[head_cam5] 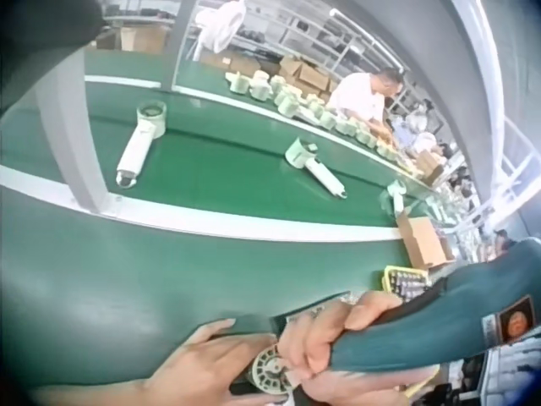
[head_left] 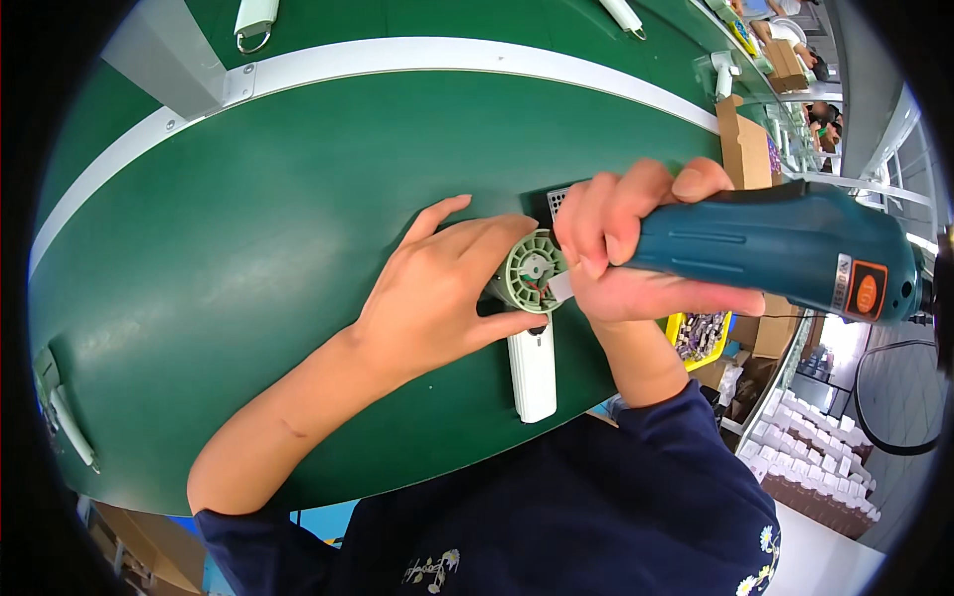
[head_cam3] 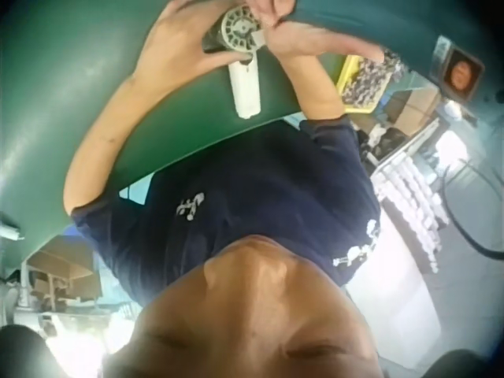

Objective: Assembling small handheld portable fans using an electric screwdriver on a production line.

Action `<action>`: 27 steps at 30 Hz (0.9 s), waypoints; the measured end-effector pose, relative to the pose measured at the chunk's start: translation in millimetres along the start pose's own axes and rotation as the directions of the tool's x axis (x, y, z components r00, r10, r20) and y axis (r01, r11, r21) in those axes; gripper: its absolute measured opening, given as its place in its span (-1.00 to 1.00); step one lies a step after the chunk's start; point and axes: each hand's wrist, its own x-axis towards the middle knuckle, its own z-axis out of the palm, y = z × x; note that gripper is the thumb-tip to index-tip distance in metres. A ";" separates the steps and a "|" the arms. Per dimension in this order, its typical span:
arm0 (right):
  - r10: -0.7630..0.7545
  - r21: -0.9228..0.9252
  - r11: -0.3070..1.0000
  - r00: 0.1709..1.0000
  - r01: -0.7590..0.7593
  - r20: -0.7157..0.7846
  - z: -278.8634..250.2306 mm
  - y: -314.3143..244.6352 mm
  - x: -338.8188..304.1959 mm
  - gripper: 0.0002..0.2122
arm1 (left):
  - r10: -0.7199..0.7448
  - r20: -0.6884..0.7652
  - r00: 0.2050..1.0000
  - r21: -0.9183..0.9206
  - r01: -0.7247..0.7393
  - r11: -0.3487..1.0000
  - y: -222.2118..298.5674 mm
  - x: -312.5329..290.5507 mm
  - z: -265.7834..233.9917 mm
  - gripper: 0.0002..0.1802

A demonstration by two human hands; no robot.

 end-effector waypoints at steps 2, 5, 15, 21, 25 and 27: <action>-0.008 -0.021 1.000 0.998 0.009 0.055 -4.4 -3.5 0.4 -0.16 | 0.012 -0.011 1.000 0.001 -0.012 1.000 2.2 1.7 0.0 -0.26; -0.028 -0.022 0.999 0.999 0.029 0.047 0.1 -1.3 -4.0 -0.16 | -0.002 0.009 1.000 -0.020 0.002 1.000 7.3 4.1 0.1 -0.27; -0.206 0.106 0.959 0.905 0.262 -0.371 -10.9 -50.3 6.6 -0.12 | -0.005 0.060 0.998 0.035 0.003 0.999 5.2 1.0 -9.3 -0.28; -0.147 0.007 0.987 0.924 0.159 -0.352 -38.2 -13.4 -21.9 -0.07 | -0.041 0.049 0.998 0.063 0.038 0.997 1.7 4.9 -9.2 -0.27; -0.146 -0.002 0.988 0.912 0.157 -0.384 -39.1 -9.3 -22.4 -0.02 | -0.021 0.028 0.999 0.084 0.019 0.996 -0.1 5.9 -6.4 -0.27; -0.165 -0.047 0.986 0.910 0.158 -0.380 -42.2 -6.5 -21.1 -0.02 | -0.024 0.029 0.999 0.086 0.021 0.996 0.1 6.1 -5.9 -0.27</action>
